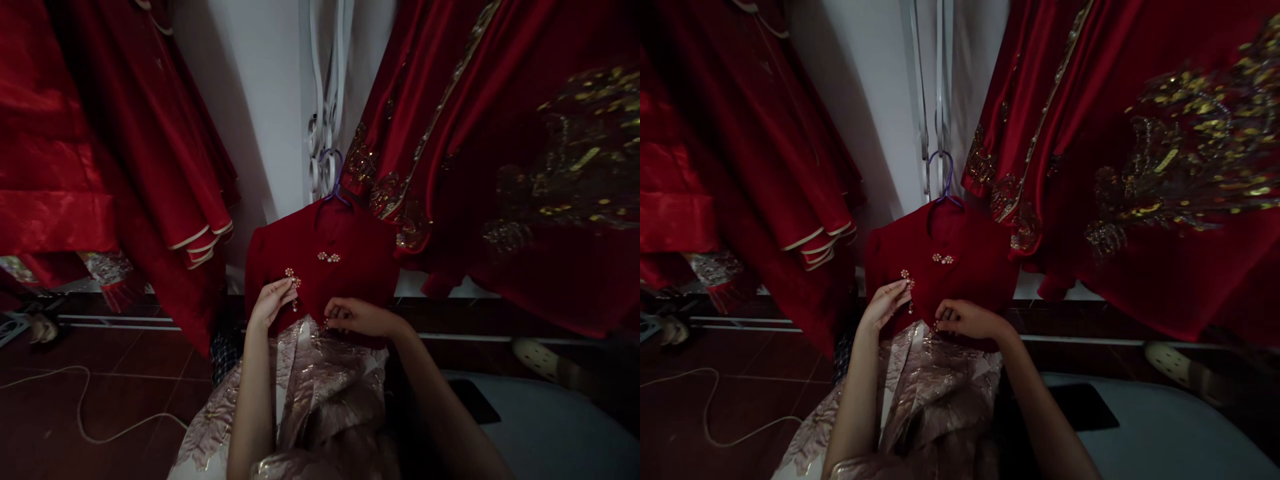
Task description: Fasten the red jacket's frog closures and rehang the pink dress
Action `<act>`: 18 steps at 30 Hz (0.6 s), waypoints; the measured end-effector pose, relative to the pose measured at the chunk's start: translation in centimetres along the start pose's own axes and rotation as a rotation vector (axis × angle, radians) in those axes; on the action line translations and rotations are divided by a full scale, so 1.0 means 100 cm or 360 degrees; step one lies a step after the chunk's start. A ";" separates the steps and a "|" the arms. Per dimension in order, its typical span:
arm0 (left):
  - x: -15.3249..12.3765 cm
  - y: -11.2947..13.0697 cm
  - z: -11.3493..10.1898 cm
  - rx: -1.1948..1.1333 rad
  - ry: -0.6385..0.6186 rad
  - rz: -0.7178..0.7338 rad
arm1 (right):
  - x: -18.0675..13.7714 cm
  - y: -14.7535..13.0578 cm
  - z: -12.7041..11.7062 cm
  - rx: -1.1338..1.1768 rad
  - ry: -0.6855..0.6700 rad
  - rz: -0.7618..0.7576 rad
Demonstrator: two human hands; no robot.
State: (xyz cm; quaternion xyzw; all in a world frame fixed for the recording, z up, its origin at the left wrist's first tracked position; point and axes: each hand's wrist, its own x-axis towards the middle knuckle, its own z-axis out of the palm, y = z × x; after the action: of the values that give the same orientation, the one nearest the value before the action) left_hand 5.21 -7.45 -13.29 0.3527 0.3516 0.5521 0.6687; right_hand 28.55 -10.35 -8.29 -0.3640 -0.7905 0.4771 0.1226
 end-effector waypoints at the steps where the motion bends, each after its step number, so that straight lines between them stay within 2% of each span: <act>1: 0.000 0.000 0.000 0.0003 0.0011 -0.0004 | -0.001 -0.001 0.000 -0.0002 -0.0005 0.0003; 18: 0.000 0.001 0.011 0.0052 0.0168 0.0009 | -0.003 -0.005 0.001 -0.0036 0.0013 -0.0017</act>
State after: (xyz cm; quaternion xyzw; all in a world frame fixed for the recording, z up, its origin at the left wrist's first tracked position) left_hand 6.14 -7.50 -12.67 0.3350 0.3944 0.5661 0.6417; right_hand 28.49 -10.74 -7.86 -0.3630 -0.7972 0.4661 0.1242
